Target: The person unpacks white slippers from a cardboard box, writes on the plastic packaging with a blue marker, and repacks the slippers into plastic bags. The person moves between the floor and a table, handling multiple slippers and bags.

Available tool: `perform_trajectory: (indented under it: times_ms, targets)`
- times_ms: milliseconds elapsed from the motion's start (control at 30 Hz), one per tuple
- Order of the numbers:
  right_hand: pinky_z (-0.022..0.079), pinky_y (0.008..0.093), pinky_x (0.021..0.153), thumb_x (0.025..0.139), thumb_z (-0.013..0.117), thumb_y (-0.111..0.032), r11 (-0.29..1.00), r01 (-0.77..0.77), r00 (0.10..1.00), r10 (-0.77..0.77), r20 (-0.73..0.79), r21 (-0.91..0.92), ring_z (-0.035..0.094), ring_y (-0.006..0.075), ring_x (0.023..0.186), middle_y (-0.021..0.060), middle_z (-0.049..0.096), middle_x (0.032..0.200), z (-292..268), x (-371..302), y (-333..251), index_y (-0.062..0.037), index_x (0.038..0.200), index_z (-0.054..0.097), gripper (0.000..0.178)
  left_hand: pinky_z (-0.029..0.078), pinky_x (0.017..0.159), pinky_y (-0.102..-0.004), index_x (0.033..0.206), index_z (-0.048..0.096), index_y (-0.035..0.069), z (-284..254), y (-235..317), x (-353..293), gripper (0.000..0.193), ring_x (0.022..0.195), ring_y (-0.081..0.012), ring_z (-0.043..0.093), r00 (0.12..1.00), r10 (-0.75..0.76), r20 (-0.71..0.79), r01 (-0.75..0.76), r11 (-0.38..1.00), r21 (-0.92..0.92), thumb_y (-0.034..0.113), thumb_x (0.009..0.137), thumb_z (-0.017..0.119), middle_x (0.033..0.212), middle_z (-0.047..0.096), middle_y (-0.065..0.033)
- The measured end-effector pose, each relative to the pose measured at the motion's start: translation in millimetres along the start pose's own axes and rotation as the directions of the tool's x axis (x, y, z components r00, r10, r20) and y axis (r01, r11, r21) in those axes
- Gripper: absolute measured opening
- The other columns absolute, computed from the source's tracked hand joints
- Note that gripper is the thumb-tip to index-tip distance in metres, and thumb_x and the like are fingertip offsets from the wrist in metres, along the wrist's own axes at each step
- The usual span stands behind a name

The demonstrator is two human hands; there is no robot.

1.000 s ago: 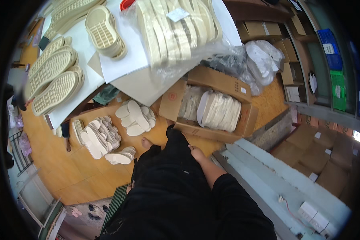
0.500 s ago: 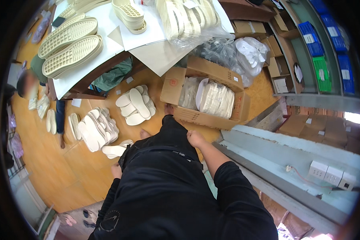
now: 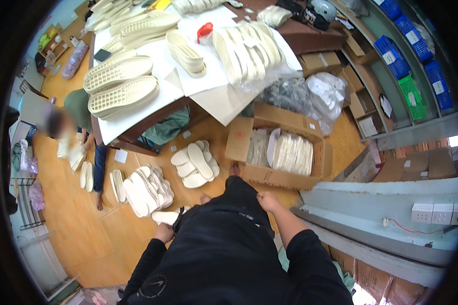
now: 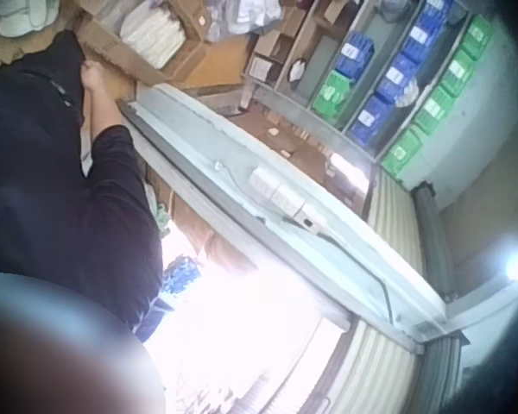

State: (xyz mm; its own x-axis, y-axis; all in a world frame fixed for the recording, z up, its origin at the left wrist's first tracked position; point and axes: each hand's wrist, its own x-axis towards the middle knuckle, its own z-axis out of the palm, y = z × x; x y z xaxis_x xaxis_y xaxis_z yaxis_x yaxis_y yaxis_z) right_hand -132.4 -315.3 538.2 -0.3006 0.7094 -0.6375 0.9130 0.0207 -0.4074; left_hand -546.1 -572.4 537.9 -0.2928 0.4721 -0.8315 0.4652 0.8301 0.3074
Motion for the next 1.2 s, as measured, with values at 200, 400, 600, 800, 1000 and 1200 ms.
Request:
perform_trajectory:
  times_ms: [200, 400, 600, 800, 1000, 1200]
  targets:
    - [0.053, 0.0435, 0.090, 0.092, 0.058, -0.025, 0.996, 0.029, 0.997, -0.023, 0.073, -0.088, 0.068, 0.0367, 0.100, 0.0190, 0.072, 0.105, -21.6, 19.7, -6.9, -0.0079, 0.105, 0.075, 0.027, 0.056, 0.075, -0.0435, 0.086, 0.075, -0.001, 10.5, 0.2, -1.7, 0.020, 0.081, -0.0364, 0.071, 0.992, 0.090, -0.089, -0.089, 0.996, 0.018, 0.015, 0.079, 0.066, 0.083, 0.072, -0.0221]
    - [0.053, 0.0460, 0.092, 0.093, 0.055, -0.027, 0.955, 0.039, 0.996, -0.013, 0.089, -0.295, 0.068, 0.0381, 0.101, 0.0198, 0.072, 0.104, -76.5, 44.8, -50.5, -0.0101, 0.104, 0.076, 0.029, 0.055, 0.079, -0.0493, 0.092, 0.073, -0.003, 25.6, 14.4, 7.3, 0.025, 0.092, -0.0444, 0.068, 0.976, 0.163, -0.142, -0.145, 0.981, 0.130, 0.018, 0.084, 0.062, 0.095, 0.069, -0.0292]
    - [0.056, 0.0335, 0.072, 0.096, 0.065, -0.036, 0.915, 0.321, 0.899, -0.376, 0.224, 0.246, 0.070, 0.0193, 0.077, 0.0101, 0.073, 0.085, -152.7, 84.1, -168.0, -0.0037, 0.106, 0.074, 0.035, 0.051, 0.062, -0.0318, 0.093, 0.074, -0.004, -139.7, 58.7, -73.8, 0.016, 0.067, -0.0140, 0.064, 0.939, -0.030, -0.344, -0.169, 0.828, -0.534, 0.009, 0.088, 0.065, 0.071, 0.069, -0.0072]
    - [0.048, 0.0268, 0.055, 0.096, 0.069, -0.028, 0.422, 0.227, 0.742, -0.658, 0.125, 0.878, 0.059, 0.0090, 0.060, 0.0028, 0.063, 0.072, -186.4, 93.4, -271.4, 0.0013, 0.103, 0.070, 0.030, 0.051, 0.070, -0.0273, 0.105, 0.070, -0.003, -164.1, 297.8, -57.5, 0.018, 0.073, -0.0116, 0.062, 0.762, 0.381, -0.523, -0.641, 0.557, -0.529, 0.009, 0.092, 0.067, 0.089, 0.070, -0.0069]
    - [0.043, 0.0217, 0.054, 0.095, 0.067, -0.019, 0.284, 0.368, 0.654, -0.756, -0.029, 0.885, 0.053, 0.0056, 0.058, 0.0009, 0.061, 0.071, -296.6, 139.6, -248.5, -0.0036, 0.091, 0.067, 0.016, 0.051, 0.071, -0.0266, 0.104, 0.069, -0.001, -145.8, 455.5, -46.8, 0.018, 0.074, -0.0107, 0.061, 0.837, 0.469, -0.282, -0.524, 0.543, -0.656, 0.015, 0.098, 0.064, 0.082, 0.066, -0.0034]
    - [0.048, 0.0293, 0.050, 0.104, 0.047, -0.035, -0.423, 0.437, 0.675, -0.428, -0.601, 0.794, 0.058, 0.0143, 0.055, 0.0028, 0.059, 0.066, -450.5, 247.2, -245.9, -0.0094, 0.087, 0.059, 0.033, 0.054, 0.075, -0.0284, 0.103, 0.067, -0.004, -124.6, 422.7, -52.5, 0.026, 0.077, -0.0136, 0.064, 0.815, 0.524, -0.246, -0.403, 0.208, -0.891, 0.019, 0.103, 0.056, 0.082, 0.066, -0.0055]
